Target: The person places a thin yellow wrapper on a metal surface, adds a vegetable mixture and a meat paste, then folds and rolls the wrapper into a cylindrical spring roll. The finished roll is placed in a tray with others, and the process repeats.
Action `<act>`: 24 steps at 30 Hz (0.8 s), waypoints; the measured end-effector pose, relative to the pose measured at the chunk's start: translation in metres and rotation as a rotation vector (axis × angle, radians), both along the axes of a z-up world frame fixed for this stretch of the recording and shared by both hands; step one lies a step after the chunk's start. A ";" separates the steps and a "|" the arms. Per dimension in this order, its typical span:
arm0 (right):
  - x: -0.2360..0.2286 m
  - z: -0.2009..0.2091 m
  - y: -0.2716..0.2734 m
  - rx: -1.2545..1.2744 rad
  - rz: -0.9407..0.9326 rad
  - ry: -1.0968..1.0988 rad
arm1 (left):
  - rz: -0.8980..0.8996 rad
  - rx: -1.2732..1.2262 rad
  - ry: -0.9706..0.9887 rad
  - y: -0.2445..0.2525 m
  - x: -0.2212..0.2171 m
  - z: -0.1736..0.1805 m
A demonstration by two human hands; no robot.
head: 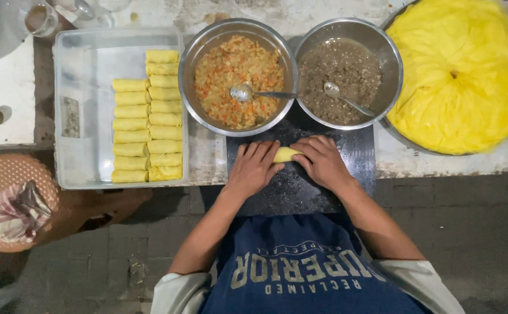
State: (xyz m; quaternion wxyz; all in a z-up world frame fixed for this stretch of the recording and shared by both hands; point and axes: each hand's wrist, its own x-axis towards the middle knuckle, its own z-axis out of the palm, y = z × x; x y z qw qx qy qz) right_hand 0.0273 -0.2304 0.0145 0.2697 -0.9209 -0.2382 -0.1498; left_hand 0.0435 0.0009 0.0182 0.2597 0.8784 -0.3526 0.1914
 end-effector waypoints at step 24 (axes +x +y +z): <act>-0.009 0.028 0.018 -0.052 0.070 0.392 | -0.080 0.035 0.187 -0.002 -0.002 -0.038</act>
